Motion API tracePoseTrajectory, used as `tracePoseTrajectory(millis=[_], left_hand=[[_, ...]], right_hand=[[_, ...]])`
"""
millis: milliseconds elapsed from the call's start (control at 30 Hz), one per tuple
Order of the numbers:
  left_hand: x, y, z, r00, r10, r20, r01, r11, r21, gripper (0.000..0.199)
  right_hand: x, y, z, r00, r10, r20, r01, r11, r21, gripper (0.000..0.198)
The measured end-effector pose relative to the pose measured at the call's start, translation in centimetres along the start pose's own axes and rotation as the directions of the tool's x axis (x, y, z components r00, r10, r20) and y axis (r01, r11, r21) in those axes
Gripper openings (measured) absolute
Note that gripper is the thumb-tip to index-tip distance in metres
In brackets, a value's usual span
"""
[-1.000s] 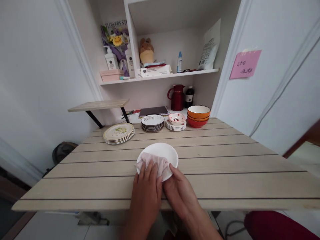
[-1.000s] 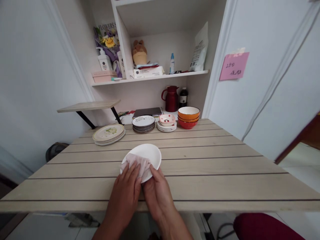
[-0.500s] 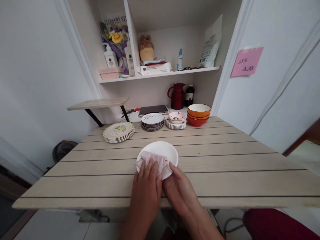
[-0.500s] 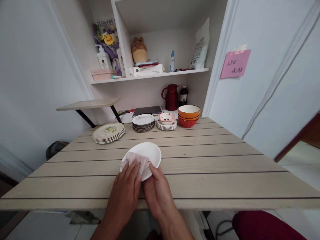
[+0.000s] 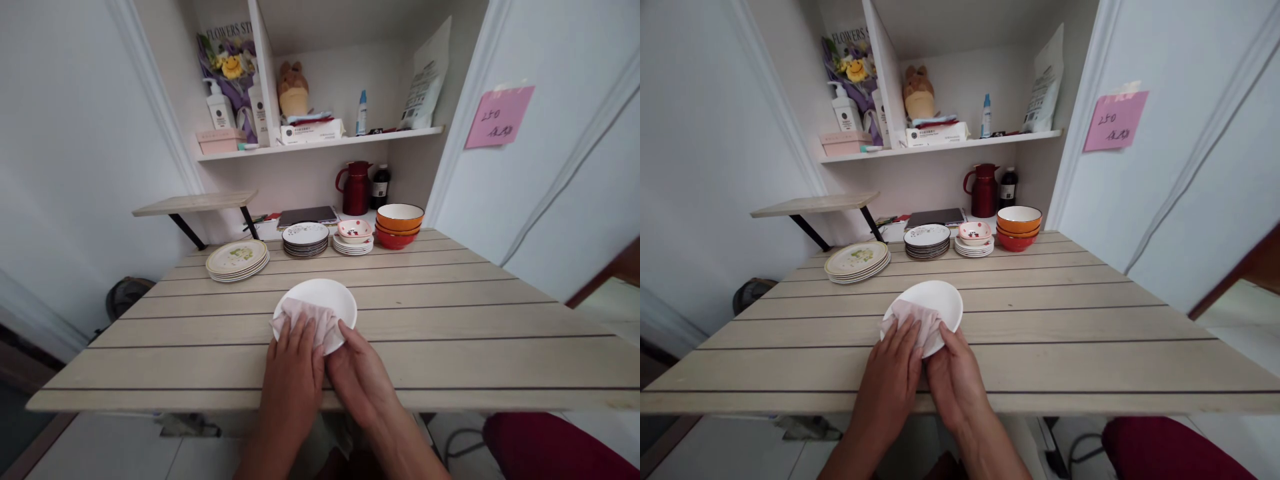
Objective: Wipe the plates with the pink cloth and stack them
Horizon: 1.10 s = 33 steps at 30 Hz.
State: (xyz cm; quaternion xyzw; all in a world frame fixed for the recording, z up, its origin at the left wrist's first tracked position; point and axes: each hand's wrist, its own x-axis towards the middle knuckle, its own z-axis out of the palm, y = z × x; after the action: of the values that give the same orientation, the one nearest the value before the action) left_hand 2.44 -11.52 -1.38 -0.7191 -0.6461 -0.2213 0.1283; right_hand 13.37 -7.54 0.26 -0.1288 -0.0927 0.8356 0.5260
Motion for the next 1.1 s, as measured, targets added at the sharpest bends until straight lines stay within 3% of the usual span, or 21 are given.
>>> tracePoseTrajectory(millis=[1100], left_hand=[[0.06,0.05,-0.20,1.000,-0.003,0.000,0.003,1.000,-0.003,0.044]], right_hand=[[0.08,-0.04,-0.15,1.000,-0.003,0.012,0.004,1.000,-0.021,0.045]])
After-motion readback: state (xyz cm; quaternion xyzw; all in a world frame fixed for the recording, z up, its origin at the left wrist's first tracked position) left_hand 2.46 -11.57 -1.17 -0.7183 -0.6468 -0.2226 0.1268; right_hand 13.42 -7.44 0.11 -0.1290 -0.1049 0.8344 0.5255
